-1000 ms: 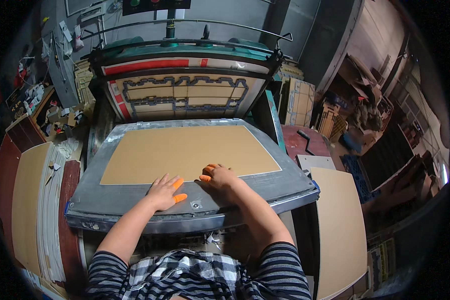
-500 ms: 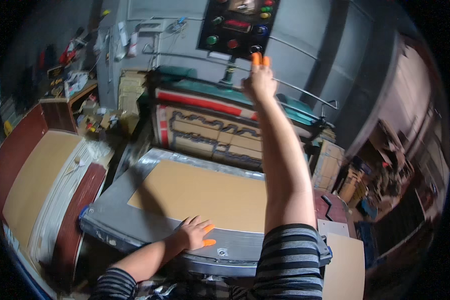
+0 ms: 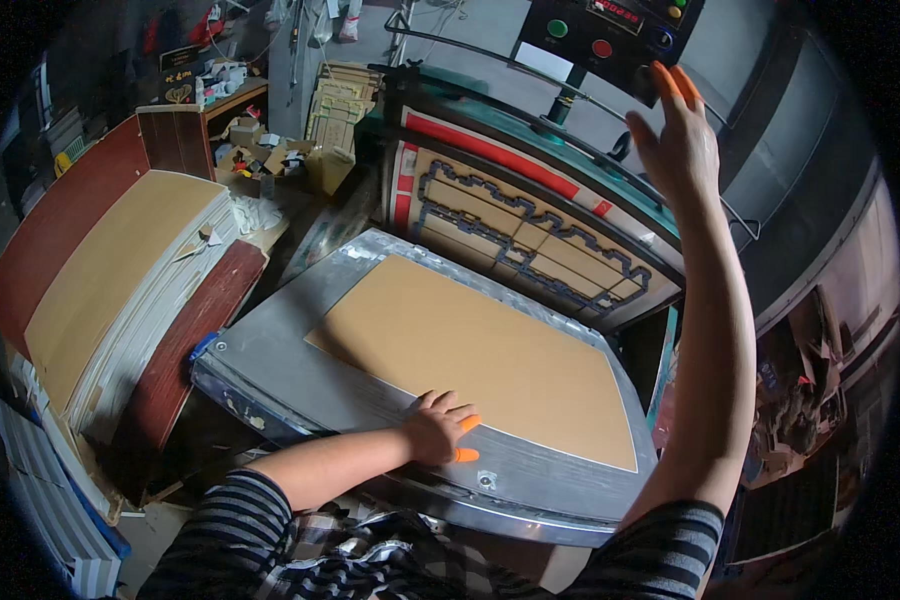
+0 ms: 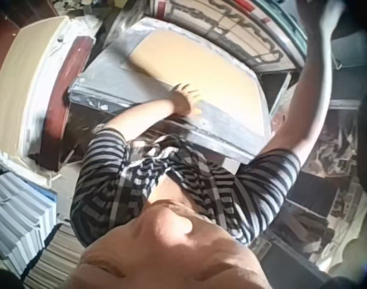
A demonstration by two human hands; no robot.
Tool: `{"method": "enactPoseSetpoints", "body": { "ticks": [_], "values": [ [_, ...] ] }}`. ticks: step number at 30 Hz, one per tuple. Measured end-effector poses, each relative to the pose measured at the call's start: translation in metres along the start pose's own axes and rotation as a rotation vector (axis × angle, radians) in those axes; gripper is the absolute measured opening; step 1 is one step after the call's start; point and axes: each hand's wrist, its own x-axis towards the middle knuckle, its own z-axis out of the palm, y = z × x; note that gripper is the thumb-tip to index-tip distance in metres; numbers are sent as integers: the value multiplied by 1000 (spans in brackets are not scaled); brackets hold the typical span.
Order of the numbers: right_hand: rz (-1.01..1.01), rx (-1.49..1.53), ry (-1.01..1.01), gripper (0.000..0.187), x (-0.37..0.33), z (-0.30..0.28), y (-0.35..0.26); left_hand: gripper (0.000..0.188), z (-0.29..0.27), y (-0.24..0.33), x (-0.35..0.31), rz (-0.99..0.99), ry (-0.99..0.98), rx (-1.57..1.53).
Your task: The person repeatedly places sheets of cardboard onto a hydraulic guillotine cutter, aligns them, and operates the machine to trim the edges. After each cut, the person removes the trimmed sheet and stacks it on a nearby table.
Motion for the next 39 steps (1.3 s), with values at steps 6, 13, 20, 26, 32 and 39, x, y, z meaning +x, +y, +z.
{"method": "enactPoseSetpoints", "body": {
  "ticks": [6,13,20,26,32,39],
  "values": [
    [-224,291,-63,50,-125,-149,-64,63,-81,-56,124,-110,-295,-173],
    [130,196,-295,40,-264,-296,-57,31,-216,-86,211,294,1030,-12],
    [831,344,-290,36,-426,-275,-42,16,-126,6,103,608,740,-449],
    [975,345,-564,34,-496,-223,-77,14,-76,24,2,539,674,-424],
    [688,404,-551,36,-503,-193,-89,13,-114,50,-54,532,852,-290],
    [686,501,-619,34,-495,-207,-93,28,-139,74,-71,582,871,-288]
  ]
}}
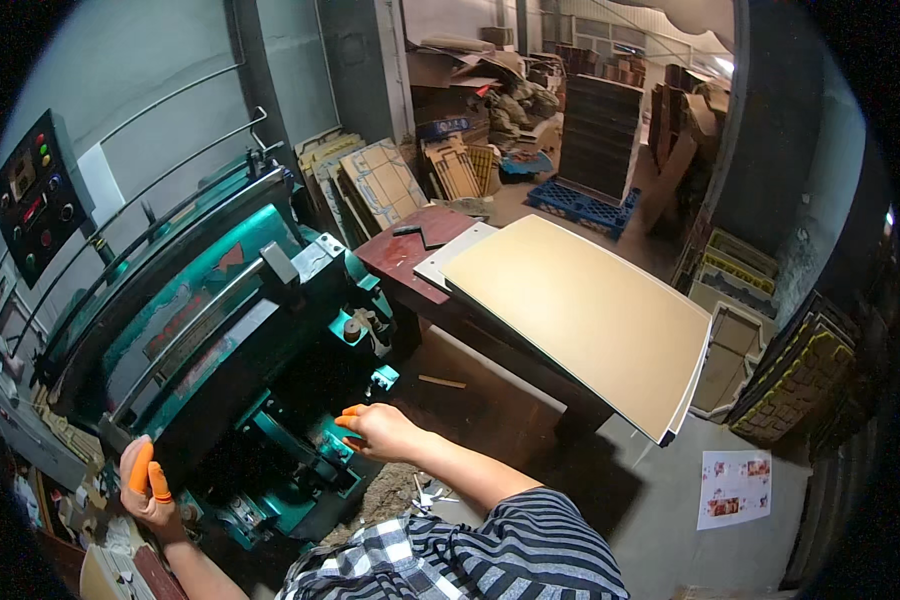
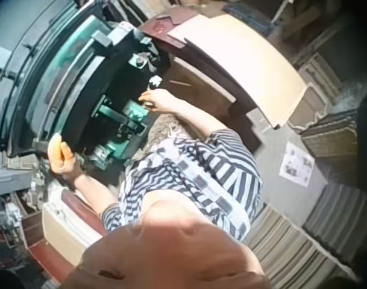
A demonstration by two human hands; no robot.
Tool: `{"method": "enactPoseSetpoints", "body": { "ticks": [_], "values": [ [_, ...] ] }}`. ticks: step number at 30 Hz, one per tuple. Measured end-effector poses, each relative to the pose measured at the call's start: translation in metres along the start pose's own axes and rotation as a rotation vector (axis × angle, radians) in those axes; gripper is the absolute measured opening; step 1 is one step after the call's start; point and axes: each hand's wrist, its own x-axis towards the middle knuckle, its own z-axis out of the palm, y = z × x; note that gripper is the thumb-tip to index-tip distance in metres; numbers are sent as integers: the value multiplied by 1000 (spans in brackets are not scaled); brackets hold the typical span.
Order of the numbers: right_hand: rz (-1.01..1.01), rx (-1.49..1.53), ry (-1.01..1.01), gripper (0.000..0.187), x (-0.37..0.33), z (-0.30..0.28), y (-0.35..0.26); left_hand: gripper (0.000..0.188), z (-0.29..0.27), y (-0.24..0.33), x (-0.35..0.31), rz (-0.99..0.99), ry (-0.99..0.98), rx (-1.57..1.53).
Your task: The person repeatedly places sheets of cardboard onto a hydraulic guillotine cutter, aligns them, and operates the machine to trim the edges. After each cut, the person removes the trimmed sheet and stacks it on a nearby table.
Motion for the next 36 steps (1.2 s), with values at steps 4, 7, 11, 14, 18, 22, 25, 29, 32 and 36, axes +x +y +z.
{"method": "enactPoseSetpoints", "body": {
  "ticks": [4,7,11,14,18,22,25,29,32,36],
  "values": [
    [18,-3,95,33,-18,-16,11,33,5,15,34,78,69,26],
    [122,-59,79,32,-28,-48,8,32,24,17,63,53,111,107],
    [147,-101,271,27,-50,-73,10,37,57,-15,92,100,98,188],
    [150,-58,315,27,-55,-82,5,43,72,-68,80,-71,-7,361],
    [52,-37,371,24,-54,-96,-3,64,82,-123,33,-606,-402,569],
    [-39,46,407,20,-48,-97,-4,77,77,-123,-5,-783,-715,634],
    [-84,122,332,21,-30,-85,-6,78,54,-139,-70,-969,-784,721],
    [-53,165,142,22,3,-47,-4,79,31,-113,-151,-1103,-841,737],
    [-89,120,51,33,29,-3,8,84,28,-73,-164,-940,-948,697],
    [-261,-332,-223,90,52,15,4,89,-9,19,-135,-792,-949,728]
  ]
}}
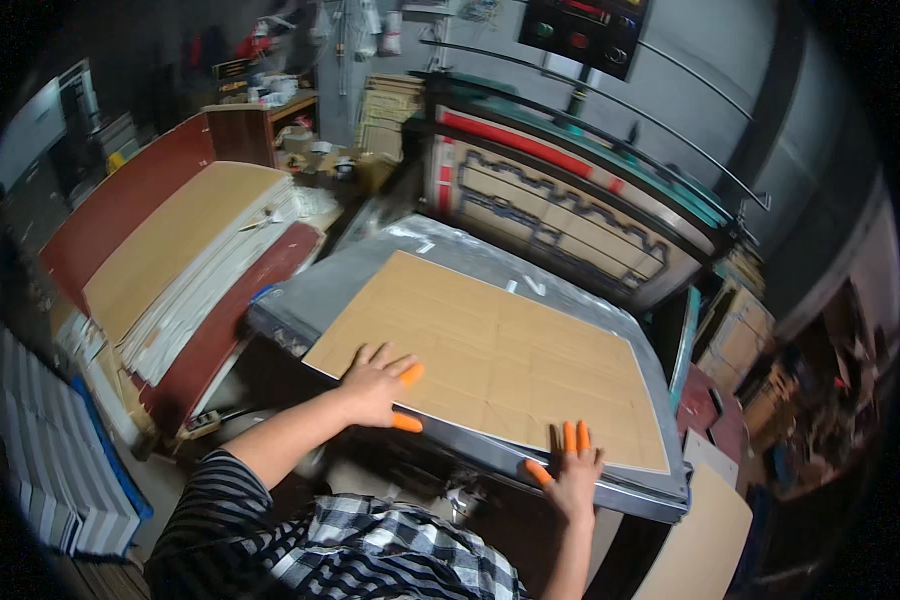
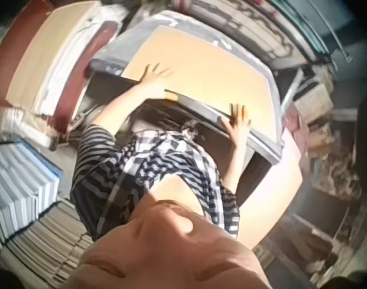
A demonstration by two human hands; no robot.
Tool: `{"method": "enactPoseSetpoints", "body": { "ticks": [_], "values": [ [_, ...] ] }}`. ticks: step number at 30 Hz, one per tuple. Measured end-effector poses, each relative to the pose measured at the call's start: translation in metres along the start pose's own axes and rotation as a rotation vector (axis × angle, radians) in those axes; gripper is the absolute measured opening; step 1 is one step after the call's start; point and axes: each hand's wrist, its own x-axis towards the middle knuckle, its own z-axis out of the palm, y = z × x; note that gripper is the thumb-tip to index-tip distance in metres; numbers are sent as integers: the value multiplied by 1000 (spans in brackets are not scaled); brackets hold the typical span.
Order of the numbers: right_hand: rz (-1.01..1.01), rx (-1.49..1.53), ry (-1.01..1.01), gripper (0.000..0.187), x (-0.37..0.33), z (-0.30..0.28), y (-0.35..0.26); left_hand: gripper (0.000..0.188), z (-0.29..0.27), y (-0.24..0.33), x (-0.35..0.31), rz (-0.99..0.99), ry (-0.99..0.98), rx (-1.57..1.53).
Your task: The person repeatedly places sheets of cardboard onto a hydraulic guillotine cutter, aligns them, and operates the machine to trim the edges. After each cut, the person removes the trimmed sheet and stacks it on a nearby table.
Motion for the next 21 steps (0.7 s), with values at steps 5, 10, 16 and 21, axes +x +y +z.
{"method": "enactPoseSetpoints", "body": {
  "ticks": [5,10,16,21],
  "values": [
    [-181,140,64,59,16,-17,-14,32,19,-53,-18,182,445,-34],
    [-124,71,307,24,22,21,-82,14,-48,-120,-34,296,592,148],
    [-283,208,384,52,106,55,-205,15,-168,-212,-116,94,605,361],
    [-589,446,460,66,216,35,-386,37,-181,-286,-287,-381,865,412]
  ]
}}
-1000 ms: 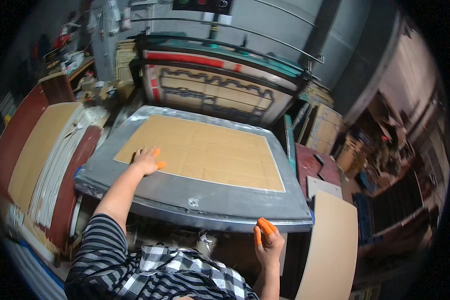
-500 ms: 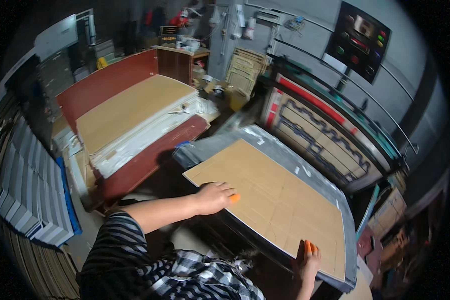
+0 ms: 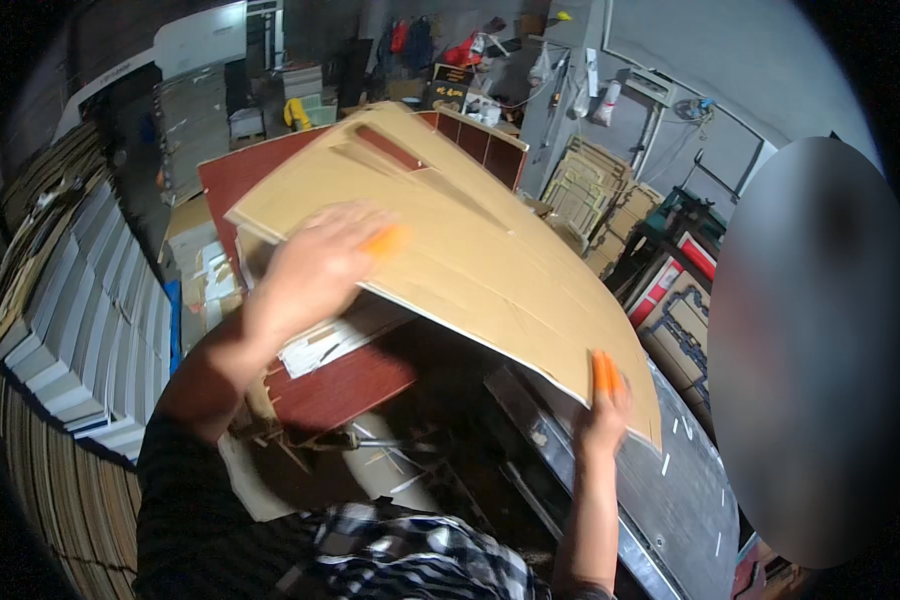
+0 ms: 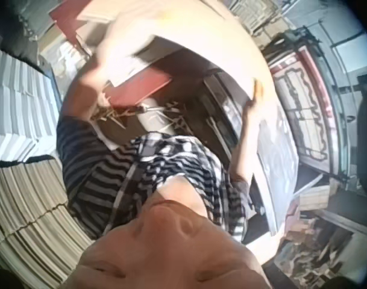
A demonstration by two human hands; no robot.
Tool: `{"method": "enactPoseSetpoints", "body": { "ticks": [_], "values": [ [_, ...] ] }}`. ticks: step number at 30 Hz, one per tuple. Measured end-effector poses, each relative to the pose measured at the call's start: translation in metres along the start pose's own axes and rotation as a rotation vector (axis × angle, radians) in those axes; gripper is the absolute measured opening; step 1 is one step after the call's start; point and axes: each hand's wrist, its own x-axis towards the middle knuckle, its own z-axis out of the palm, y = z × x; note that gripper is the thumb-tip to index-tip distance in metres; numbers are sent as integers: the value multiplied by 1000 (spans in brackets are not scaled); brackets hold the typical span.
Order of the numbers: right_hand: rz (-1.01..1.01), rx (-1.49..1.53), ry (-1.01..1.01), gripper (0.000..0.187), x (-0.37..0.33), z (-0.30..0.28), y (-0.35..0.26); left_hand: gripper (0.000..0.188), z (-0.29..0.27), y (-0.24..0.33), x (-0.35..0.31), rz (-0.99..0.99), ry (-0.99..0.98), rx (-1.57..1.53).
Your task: The person repeatedly places sheets of cardboard onto a hydraulic guillotine cutter, aligns them, and operates the machine to trim the edges. After each cut, the person removes the trimmed sheet and stacks it on a nearby table.
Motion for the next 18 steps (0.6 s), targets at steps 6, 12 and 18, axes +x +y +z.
{"method": "enactPoseSetpoints", "body": {
  "ticks": [6,12,18],
  "values": [
    [-323,-144,-52,53,131,163,-60,39,46,-85,-118,-337,-143,355],
    [-352,17,-234,43,63,212,-146,42,192,-120,-200,-700,-495,298],
    [-414,292,-549,35,-27,110,-118,44,263,-117,-192,-757,-612,214]
  ]
}}
